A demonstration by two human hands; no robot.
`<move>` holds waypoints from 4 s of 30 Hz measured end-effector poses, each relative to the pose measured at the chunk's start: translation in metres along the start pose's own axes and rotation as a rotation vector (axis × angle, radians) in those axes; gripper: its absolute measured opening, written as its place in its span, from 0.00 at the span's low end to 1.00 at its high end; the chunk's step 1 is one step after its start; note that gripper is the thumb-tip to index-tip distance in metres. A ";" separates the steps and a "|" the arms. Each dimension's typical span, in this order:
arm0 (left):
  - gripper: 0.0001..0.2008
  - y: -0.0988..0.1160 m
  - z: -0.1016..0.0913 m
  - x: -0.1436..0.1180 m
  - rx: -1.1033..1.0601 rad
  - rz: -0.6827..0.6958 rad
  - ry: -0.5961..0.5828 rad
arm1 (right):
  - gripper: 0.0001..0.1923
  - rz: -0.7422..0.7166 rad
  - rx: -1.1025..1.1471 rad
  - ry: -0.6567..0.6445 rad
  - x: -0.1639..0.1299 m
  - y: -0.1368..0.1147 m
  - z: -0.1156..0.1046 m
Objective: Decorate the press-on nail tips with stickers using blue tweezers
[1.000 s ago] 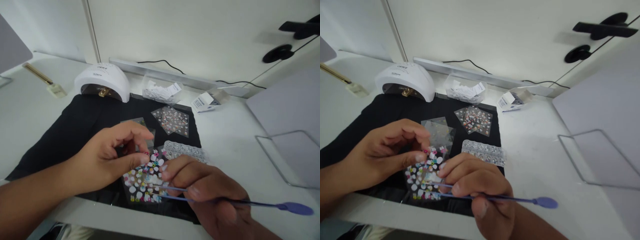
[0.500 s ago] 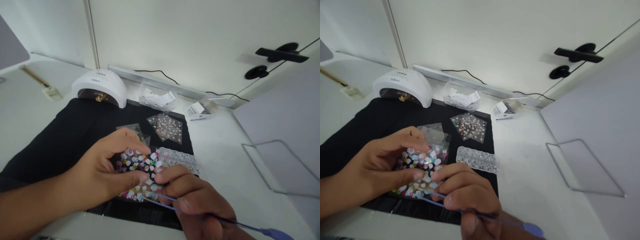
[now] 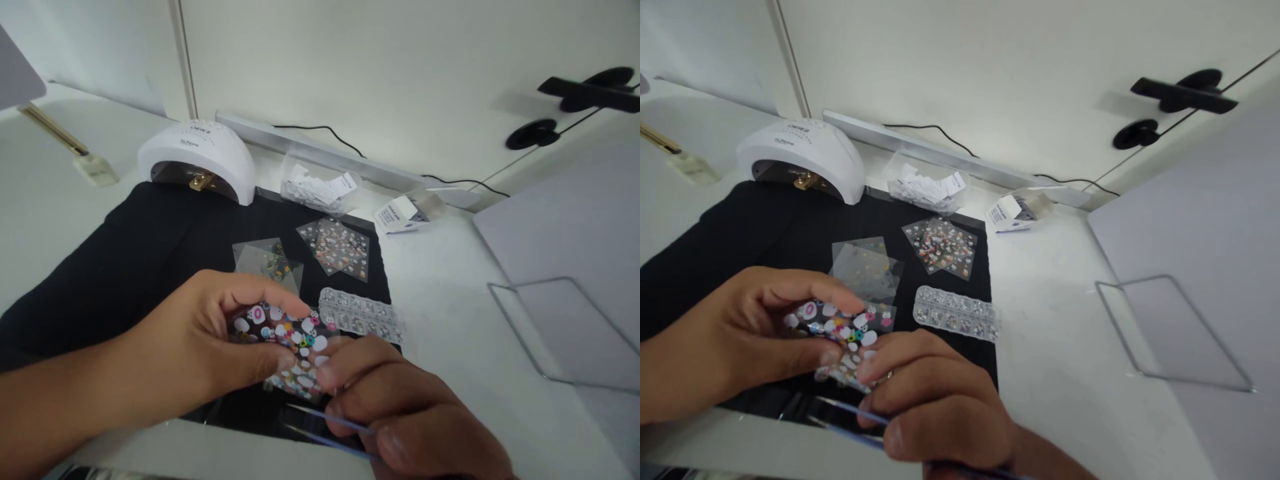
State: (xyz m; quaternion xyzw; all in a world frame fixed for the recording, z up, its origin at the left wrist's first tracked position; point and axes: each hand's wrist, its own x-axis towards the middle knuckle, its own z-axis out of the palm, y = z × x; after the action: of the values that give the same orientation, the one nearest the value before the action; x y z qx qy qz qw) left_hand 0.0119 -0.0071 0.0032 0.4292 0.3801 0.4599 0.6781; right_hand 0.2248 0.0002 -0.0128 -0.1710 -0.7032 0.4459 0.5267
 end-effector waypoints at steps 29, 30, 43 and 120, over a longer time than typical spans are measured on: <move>0.10 0.017 -0.003 -0.006 0.533 0.311 -0.168 | 0.14 0.108 0.082 0.089 0.015 -0.007 0.000; 0.10 0.018 -0.003 -0.006 0.530 0.310 -0.174 | 0.14 0.104 0.080 0.075 0.015 -0.007 -0.001; 0.08 0.019 -0.003 -0.006 0.564 0.323 -0.217 | 0.15 0.138 0.110 0.017 0.022 -0.009 -0.002; 0.10 -0.017 -0.009 0.004 1.179 0.366 -0.300 | 0.11 0.443 0.134 0.212 -0.018 0.009 -0.008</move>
State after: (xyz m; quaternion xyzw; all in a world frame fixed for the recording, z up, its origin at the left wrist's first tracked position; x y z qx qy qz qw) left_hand 0.0099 -0.0049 -0.0156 0.8482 0.3910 0.2167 0.2840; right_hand 0.2369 -0.0045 -0.0303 -0.3312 -0.5583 0.5757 0.4972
